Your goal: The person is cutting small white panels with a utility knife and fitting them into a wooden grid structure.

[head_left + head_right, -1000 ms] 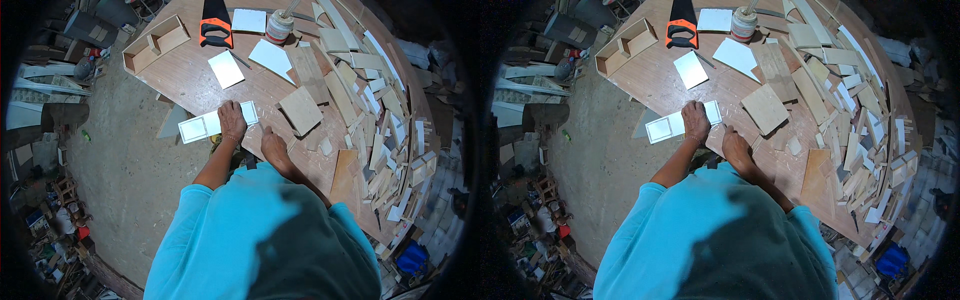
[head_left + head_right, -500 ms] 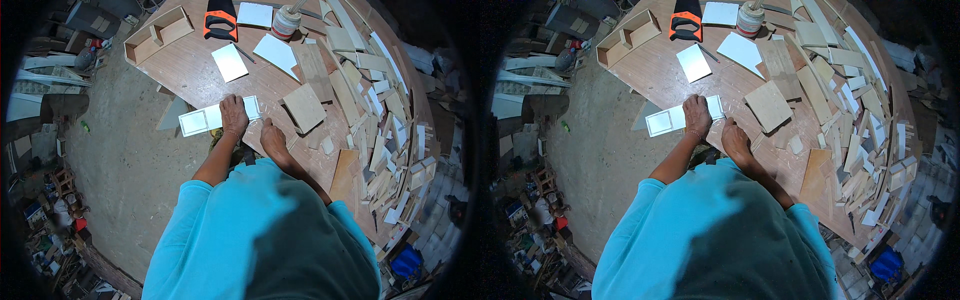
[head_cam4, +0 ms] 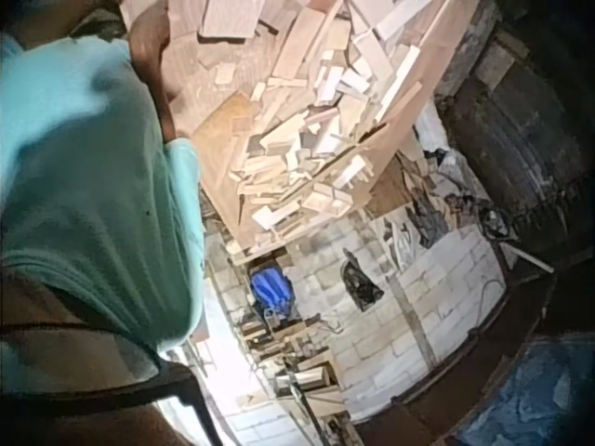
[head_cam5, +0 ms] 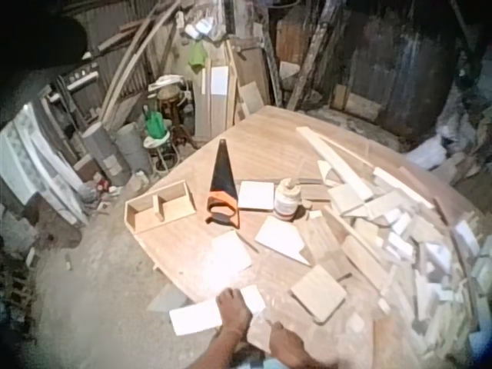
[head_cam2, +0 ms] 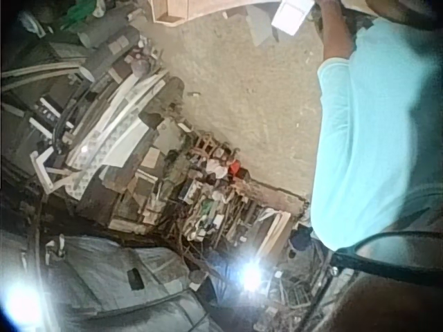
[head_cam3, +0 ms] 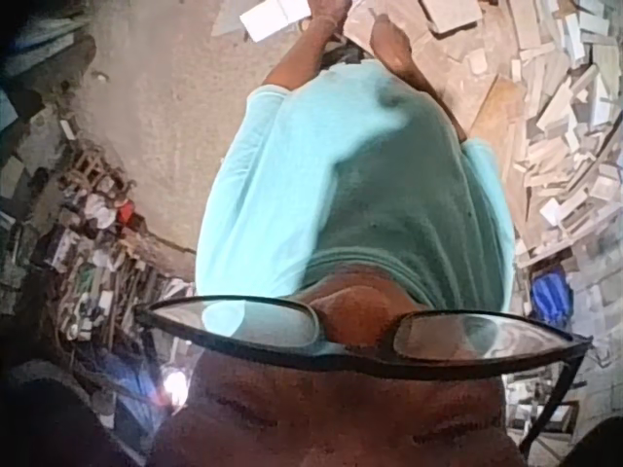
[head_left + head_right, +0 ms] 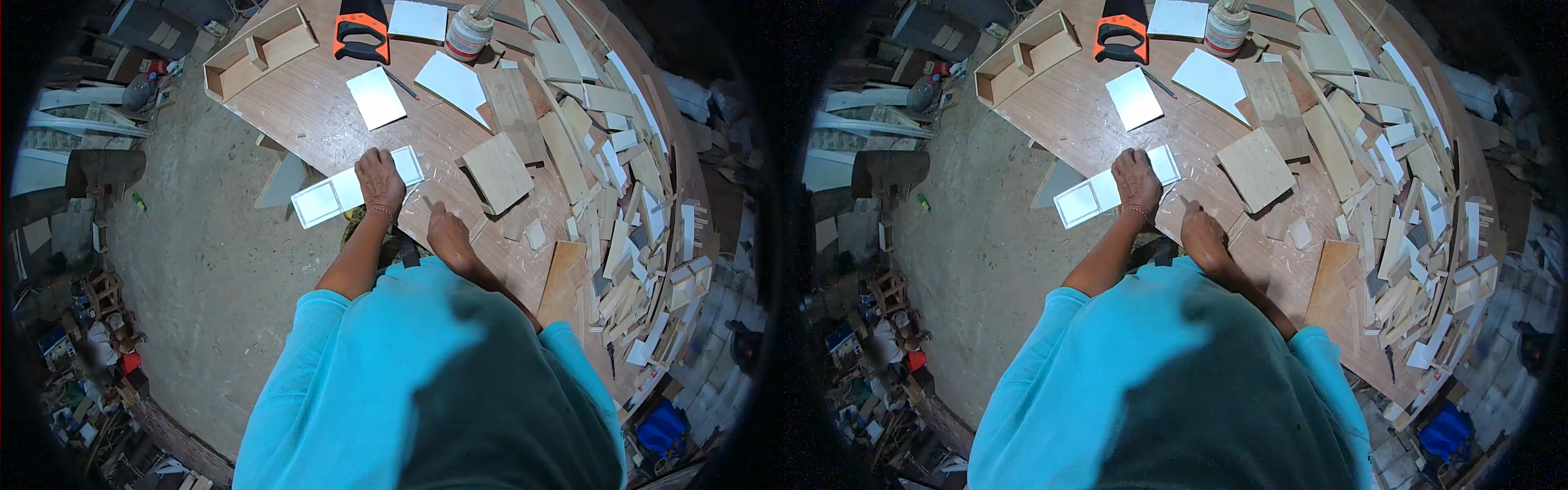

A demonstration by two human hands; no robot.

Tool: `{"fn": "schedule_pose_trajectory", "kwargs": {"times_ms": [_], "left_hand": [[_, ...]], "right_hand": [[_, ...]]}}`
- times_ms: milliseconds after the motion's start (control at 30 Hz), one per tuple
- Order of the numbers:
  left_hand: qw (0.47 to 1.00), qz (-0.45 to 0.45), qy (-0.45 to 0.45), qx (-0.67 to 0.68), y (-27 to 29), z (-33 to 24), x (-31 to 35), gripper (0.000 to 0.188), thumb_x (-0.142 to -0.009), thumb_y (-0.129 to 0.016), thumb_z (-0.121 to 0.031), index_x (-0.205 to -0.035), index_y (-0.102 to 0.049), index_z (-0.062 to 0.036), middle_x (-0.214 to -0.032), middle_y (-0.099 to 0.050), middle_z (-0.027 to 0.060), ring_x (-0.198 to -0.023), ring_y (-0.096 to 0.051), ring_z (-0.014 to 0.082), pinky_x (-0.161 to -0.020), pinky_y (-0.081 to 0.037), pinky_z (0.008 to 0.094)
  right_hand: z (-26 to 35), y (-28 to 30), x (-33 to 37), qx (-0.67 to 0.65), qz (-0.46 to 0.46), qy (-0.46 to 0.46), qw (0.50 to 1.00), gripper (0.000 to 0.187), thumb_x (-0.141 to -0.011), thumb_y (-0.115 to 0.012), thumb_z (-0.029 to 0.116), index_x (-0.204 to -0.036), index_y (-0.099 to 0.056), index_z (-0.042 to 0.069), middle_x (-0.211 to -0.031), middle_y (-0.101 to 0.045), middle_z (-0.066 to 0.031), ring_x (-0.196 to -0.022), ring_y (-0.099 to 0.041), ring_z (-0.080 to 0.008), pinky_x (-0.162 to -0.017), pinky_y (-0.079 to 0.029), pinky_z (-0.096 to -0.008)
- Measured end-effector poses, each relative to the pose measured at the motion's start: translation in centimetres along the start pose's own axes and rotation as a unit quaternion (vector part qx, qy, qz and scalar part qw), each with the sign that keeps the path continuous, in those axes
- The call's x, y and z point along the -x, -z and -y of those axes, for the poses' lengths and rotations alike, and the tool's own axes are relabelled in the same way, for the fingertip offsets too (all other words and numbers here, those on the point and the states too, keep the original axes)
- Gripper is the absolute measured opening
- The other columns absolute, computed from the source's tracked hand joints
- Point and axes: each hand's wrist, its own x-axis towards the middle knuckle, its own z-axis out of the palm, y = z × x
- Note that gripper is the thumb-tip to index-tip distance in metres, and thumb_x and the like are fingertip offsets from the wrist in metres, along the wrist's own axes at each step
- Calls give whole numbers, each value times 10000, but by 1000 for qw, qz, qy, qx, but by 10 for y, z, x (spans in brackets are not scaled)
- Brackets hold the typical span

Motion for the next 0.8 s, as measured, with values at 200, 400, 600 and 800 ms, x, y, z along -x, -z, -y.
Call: {"fn": "schedule_pose_trajectory", "kwargs": {"times_ms": [200,400,600,800], "left_hand": [[999,-33,10,1,0,2,-1,216,-763,-457,-77,-961,-508,-8,-1031,-470,161,-1030,-417,301,-924,-276,404],[983,-10,49,176,7,29,-23,171,-775,-470,-40,-899,-583,-7,-938,-565,158,-958,-512,299,-849,-378,391],[918,178,36,353,32,75,-34,252,-763,-522,-43,-994,-581,37,-1001,-618,177,-894,-606,259,-820,-463,333],[976,184,-101,55,49,42,-22,688,-559,-786,-354,-1112,-523,-39,-1035,-529,166,-1006,-502,319,-835,-432,412]], "right_hand": [[-2,13,-6,-16,9,-38,999,272,-902,-363,209,-959,-431,-48,-847,-592,-302,-810,-593,-438,-717,-468,-503],[-10,29,-25,-88,-24,-63,994,402,-897,-388,333,-1007,-442,-50,-887,-585,-306,-866,-571,-447,-775,-429,-505],[-13,22,-28,-135,-22,-56,989,410,-876,-440,331,-1006,-460,-57,-909,-584,-303,-879,-568,-443,-792,-429,-490],[-11,23,-32,-176,-38,-56,982,424,-876,-455,341,-1023,-482,-55,-954,-577,-298,-931,-562,-420,-813,-425,-462]]}}
